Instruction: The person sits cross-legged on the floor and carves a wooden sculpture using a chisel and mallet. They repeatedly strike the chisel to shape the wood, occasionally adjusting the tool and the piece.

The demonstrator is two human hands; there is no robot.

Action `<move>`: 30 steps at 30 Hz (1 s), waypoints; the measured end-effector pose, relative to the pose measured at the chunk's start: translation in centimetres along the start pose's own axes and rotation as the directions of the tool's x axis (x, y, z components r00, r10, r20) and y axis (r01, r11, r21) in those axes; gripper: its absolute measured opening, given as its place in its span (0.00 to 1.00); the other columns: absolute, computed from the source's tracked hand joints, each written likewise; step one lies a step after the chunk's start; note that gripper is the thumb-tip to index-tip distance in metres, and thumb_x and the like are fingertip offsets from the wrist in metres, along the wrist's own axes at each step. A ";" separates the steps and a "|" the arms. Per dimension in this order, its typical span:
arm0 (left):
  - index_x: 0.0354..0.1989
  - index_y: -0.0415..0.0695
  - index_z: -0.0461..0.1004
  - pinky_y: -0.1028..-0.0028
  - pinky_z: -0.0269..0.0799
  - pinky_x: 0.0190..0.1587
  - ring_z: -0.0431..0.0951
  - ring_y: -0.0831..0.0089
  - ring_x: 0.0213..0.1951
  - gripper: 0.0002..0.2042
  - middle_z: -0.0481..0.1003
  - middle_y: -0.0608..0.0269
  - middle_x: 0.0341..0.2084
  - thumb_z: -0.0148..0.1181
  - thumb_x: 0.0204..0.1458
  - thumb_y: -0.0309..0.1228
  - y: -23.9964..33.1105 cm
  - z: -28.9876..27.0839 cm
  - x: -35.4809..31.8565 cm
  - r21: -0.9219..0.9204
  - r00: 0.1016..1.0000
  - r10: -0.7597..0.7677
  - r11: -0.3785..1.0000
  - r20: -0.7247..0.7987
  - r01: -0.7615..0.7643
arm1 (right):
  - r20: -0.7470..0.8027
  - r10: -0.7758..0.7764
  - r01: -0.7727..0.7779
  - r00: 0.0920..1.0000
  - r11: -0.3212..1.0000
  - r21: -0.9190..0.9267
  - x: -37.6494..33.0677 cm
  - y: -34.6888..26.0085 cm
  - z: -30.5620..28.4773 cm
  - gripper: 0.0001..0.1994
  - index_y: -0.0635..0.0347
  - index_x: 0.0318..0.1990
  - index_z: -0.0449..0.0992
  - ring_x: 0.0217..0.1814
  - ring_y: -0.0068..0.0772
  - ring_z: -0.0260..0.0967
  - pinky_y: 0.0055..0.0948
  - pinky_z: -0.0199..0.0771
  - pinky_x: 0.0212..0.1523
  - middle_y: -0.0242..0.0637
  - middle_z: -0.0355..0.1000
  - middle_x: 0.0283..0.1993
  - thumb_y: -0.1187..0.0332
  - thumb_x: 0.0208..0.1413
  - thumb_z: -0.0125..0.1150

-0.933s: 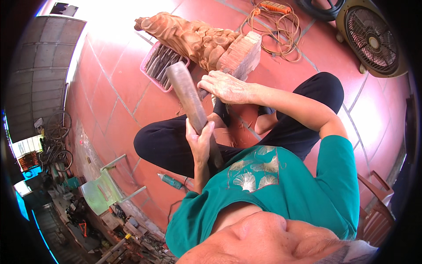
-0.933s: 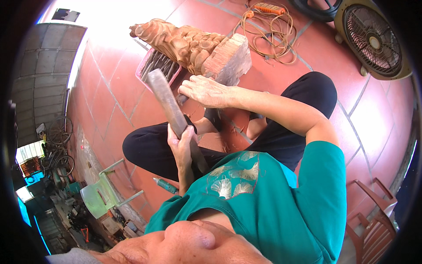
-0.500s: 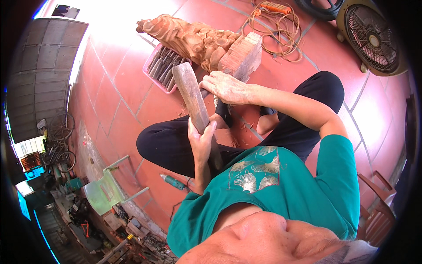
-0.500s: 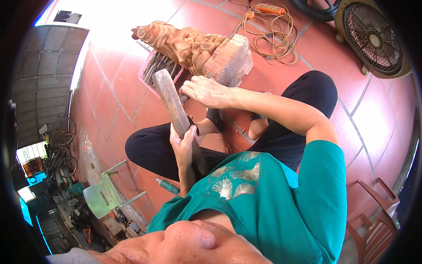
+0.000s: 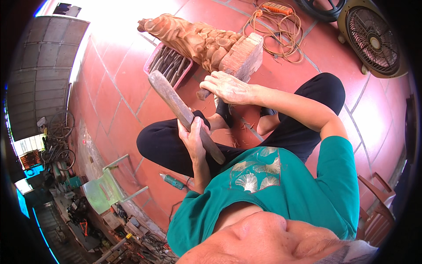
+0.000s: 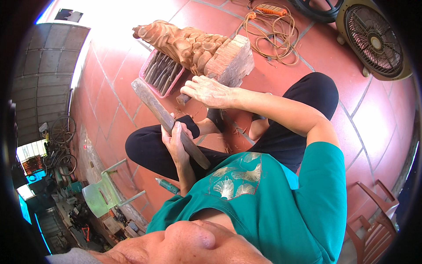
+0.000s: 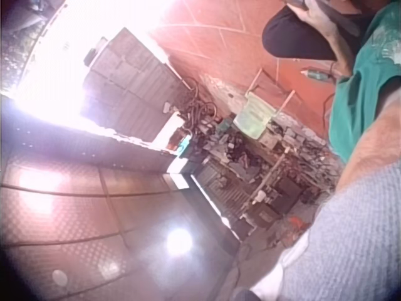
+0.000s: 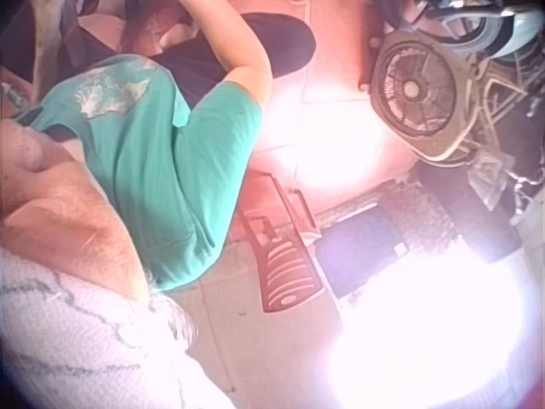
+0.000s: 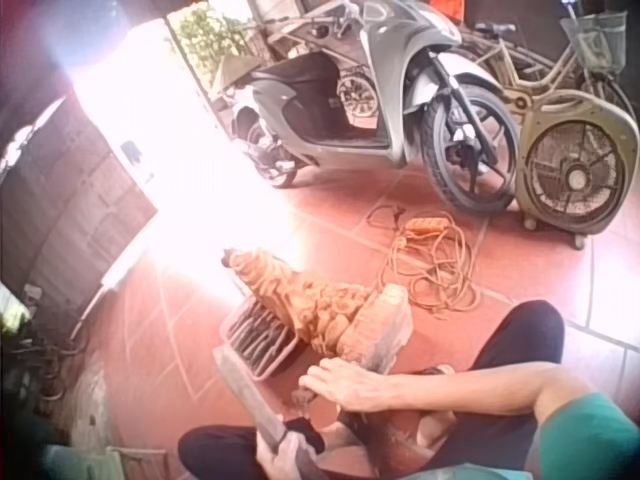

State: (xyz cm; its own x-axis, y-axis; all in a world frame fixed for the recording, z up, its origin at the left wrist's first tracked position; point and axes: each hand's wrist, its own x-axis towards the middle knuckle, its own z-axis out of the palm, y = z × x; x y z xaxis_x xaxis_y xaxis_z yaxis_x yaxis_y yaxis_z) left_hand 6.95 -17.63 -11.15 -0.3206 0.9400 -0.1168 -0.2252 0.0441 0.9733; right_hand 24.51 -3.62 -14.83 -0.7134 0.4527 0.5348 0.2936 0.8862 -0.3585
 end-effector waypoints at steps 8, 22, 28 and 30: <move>0.61 0.35 0.62 0.78 0.68 0.19 0.69 0.77 0.17 0.21 0.69 0.63 0.24 0.57 0.60 0.27 -0.7 -0.4 0.2 0.063 1.000 -0.010 0.998 0.016 0.009 | 0.000 -0.064 0.064 0.998 0.998 0.021 0.9 -0.7 0.5 0.19 0.62 0.54 0.68 0.45 0.39 0.66 0.37 0.67 0.45 0.39 0.67 0.44 0.71 0.52 0.54; 0.62 0.34 0.61 0.78 0.67 0.20 0.70 0.77 0.18 0.23 0.69 0.63 0.24 0.58 0.59 0.27 -0.7 -0.1 -0.2 0.094 0.999 0.015 0.995 0.043 -0.019 | -0.050 0.029 -0.024 0.998 0.995 0.093 1.3 0.7 0.4 0.23 0.62 0.55 0.67 0.46 0.44 0.66 0.40 0.68 0.47 0.41 0.67 0.44 0.77 0.47 0.56; 0.65 0.33 0.58 0.76 0.69 0.21 0.70 0.75 0.20 0.24 0.70 0.57 0.26 0.52 0.62 0.28 1.1 0.9 -0.8 0.045 0.952 0.307 0.951 -0.003 -0.306 | -0.044 0.047 -0.040 0.998 0.989 0.144 1.1 0.8 0.4 0.24 0.61 0.55 0.67 0.47 0.49 0.66 0.43 0.67 0.48 0.44 0.66 0.44 0.77 0.46 0.57; 0.67 0.34 0.55 0.74 0.71 0.22 0.70 0.74 0.21 0.25 0.69 0.56 0.27 0.48 0.63 0.28 1.3 1.4 -0.7 0.023 0.893 0.446 0.895 -0.054 -0.445 | -0.051 0.060 -0.051 0.997 0.986 0.157 1.1 0.8 0.5 0.22 0.60 0.54 0.67 0.47 0.51 0.66 0.44 0.67 0.49 0.45 0.66 0.44 0.77 0.48 0.56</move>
State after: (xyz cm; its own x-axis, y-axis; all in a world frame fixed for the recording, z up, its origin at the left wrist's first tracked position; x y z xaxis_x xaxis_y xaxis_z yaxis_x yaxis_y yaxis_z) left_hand 8.16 -17.80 -9.57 -0.4364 0.8412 0.3192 -0.0380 -0.3716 0.9276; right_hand 23.62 -2.46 -14.85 -0.6610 0.5095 0.5509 0.2264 0.8354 -0.5009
